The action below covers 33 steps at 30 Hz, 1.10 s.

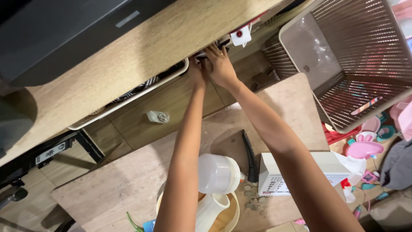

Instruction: Tidying a workspace and arranging flowers in a vase.

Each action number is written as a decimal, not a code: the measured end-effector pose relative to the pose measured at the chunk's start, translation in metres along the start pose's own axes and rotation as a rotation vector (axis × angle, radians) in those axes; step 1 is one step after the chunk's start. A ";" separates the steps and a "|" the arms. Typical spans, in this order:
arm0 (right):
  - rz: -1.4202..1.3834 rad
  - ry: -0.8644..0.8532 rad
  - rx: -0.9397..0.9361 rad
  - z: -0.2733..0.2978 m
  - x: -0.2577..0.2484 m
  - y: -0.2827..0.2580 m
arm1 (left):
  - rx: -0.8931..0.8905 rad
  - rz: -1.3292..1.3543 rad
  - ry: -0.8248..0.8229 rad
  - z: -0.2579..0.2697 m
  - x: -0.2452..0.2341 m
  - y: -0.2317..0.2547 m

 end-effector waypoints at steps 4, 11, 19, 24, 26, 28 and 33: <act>0.166 -0.068 0.057 0.010 -0.004 -0.007 | -0.007 -0.062 -0.059 0.031 0.006 0.027; 0.203 -0.127 0.130 0.062 -0.043 -0.035 | 0.273 -1.295 -0.269 0.117 0.060 0.063; 0.151 0.032 0.236 0.192 -0.116 -0.114 | 0.748 -1.423 -0.443 0.274 0.114 0.108; 0.498 -0.456 0.572 0.276 -0.044 -0.026 | 0.310 -1.712 -0.364 0.300 0.090 0.080; 0.429 -0.349 0.589 0.287 -0.012 0.024 | 0.331 -1.712 -0.354 0.303 0.091 0.080; 0.355 -0.255 0.617 0.277 -0.016 0.017 | 0.334 -1.711 -0.348 0.304 0.091 0.077; 0.400 -0.042 0.163 0.171 -0.094 -0.139 | -0.075 -0.880 -0.280 0.294 0.110 0.125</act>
Point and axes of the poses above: each hand's wrist, its own z-axis away from the middle knuckle, its own x-axis out of the palm, y = z × x, the point moved 7 cm from there along -z, towards the middle knuckle, and after that the axes turned 9 degrees about -z, right-handed, at the moved point
